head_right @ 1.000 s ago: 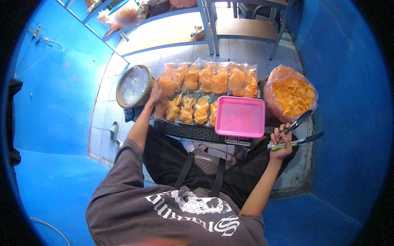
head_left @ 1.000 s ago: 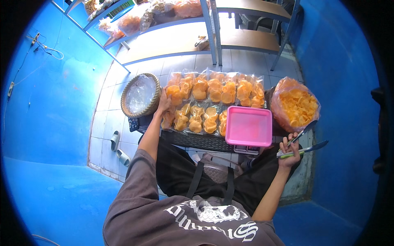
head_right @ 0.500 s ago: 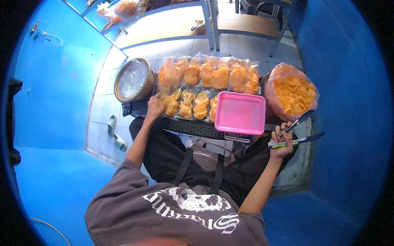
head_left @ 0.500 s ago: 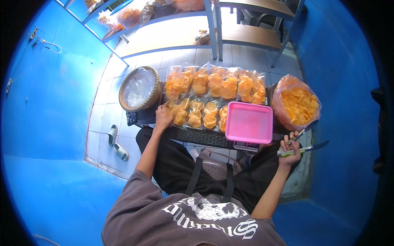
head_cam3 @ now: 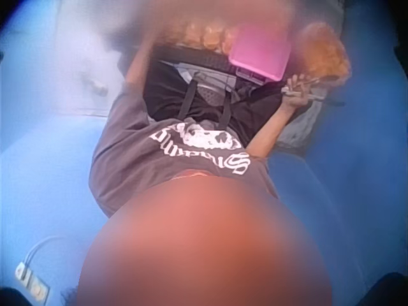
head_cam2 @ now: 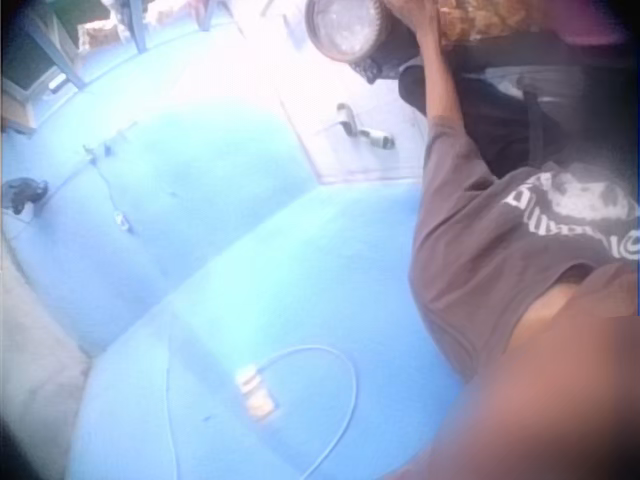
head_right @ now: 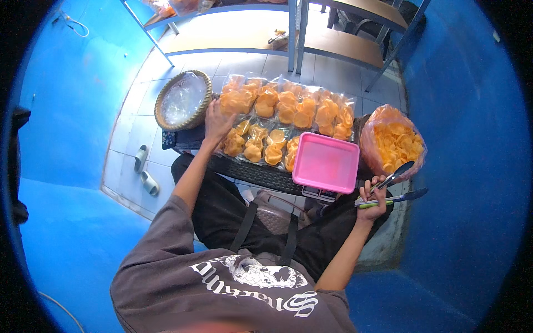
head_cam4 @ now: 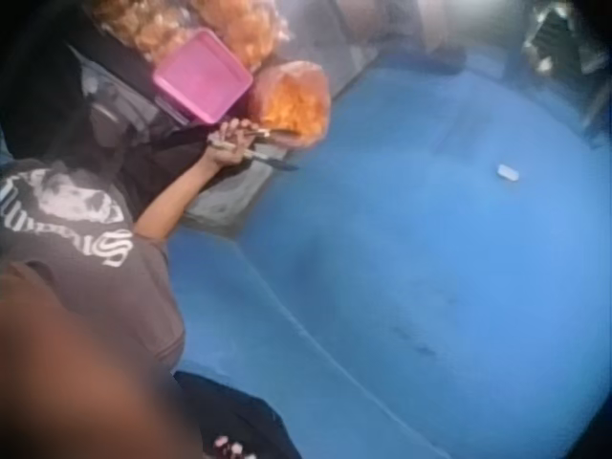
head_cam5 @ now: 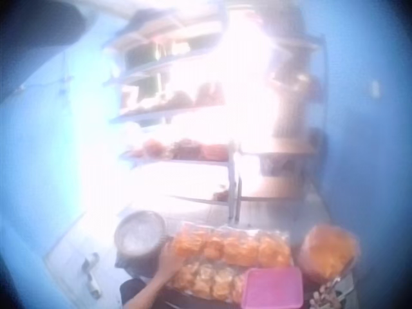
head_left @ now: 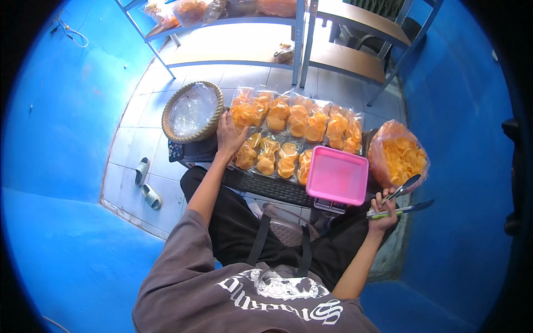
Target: The person sits on the floor and uses tongs to transfer orange chips from a large bag into small clear plastic bags. They place the filled bags onto a tray and continue the process repeatedly.
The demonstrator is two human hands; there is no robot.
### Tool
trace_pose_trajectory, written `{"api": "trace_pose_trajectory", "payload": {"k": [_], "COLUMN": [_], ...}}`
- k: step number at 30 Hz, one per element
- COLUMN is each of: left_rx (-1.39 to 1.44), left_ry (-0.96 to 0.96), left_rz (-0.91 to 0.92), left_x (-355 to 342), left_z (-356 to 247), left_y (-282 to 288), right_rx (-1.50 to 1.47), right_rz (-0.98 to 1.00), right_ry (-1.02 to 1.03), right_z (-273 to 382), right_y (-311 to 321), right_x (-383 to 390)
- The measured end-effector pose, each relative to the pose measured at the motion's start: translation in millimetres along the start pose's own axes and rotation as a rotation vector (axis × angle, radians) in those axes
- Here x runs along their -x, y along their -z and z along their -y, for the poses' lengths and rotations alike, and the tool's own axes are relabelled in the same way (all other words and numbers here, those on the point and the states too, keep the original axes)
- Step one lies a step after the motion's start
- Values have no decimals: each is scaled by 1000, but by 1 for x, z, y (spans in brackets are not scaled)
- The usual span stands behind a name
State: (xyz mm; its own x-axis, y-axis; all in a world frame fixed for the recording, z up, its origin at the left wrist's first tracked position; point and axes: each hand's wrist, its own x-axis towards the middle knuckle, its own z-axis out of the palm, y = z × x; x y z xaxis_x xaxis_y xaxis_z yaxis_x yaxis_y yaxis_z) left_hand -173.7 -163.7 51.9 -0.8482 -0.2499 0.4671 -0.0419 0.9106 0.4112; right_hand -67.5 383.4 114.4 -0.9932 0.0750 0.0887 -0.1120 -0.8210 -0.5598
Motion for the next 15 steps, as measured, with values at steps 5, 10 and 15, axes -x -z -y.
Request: {"api": "trace_pose_trajectory", "payload": {"k": [5,10,15], "left_rx": [-93,91,50], "left_ry": [74,291,330], "left_rz": [68,193,219], "left_x": [-50,-86,-104], "left_z": [-12,-21,-19], "left_y": [-24,-35,-28], "right_rx": [14,24,-11], "right_rz": [26,7,4], "right_ry": [-22,-23,-1], "right_z": [-7,-9,-8], "right_y": [-5,-4,-3], "right_x": [-4,-6,-6]}}
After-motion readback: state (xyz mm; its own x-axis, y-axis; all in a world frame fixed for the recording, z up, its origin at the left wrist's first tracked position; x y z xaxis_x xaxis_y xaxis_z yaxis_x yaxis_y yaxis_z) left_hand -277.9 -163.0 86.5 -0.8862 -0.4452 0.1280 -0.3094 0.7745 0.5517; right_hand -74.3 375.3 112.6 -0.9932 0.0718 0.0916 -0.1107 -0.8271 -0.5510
